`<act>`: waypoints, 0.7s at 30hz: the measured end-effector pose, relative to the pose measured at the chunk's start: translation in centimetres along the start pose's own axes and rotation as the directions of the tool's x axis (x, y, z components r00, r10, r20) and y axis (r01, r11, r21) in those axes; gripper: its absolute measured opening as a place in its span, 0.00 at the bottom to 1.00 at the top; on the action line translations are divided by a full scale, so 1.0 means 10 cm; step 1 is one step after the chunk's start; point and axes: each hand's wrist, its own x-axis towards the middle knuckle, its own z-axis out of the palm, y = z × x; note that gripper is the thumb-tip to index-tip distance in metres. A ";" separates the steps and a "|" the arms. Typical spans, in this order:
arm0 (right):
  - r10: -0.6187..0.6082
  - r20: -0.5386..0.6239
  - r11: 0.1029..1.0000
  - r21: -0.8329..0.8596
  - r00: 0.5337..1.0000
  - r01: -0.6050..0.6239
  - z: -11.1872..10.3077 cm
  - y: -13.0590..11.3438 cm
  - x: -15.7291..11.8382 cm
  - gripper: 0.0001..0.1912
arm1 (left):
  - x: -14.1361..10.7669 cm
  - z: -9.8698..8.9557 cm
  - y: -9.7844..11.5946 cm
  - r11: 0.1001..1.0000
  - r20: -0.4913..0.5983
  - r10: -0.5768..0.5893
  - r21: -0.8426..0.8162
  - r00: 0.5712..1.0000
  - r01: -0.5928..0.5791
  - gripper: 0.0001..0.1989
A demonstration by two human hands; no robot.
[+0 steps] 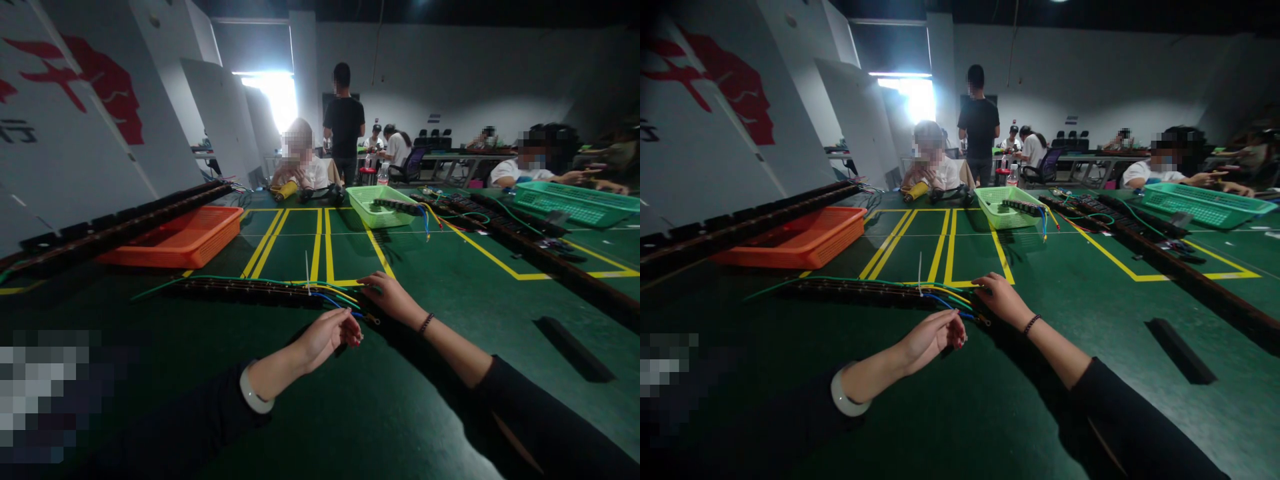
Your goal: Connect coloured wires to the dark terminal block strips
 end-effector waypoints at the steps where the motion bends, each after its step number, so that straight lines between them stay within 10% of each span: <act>1: -0.001 0.004 1.000 0.011 1.000 0.001 0.03 0.03 0.00 0.14 | 0.00 0.00 0.00 1.000 0.002 0.001 0.001 1.000 -0.001 0.13; 21: 0.149 0.252 0.967 0.162 0.956 -0.194 0.36 -0.19 0.19 0.16 | 0.02 -0.02 -0.02 1.000 -0.007 0.009 0.007 1.000 -0.009 0.12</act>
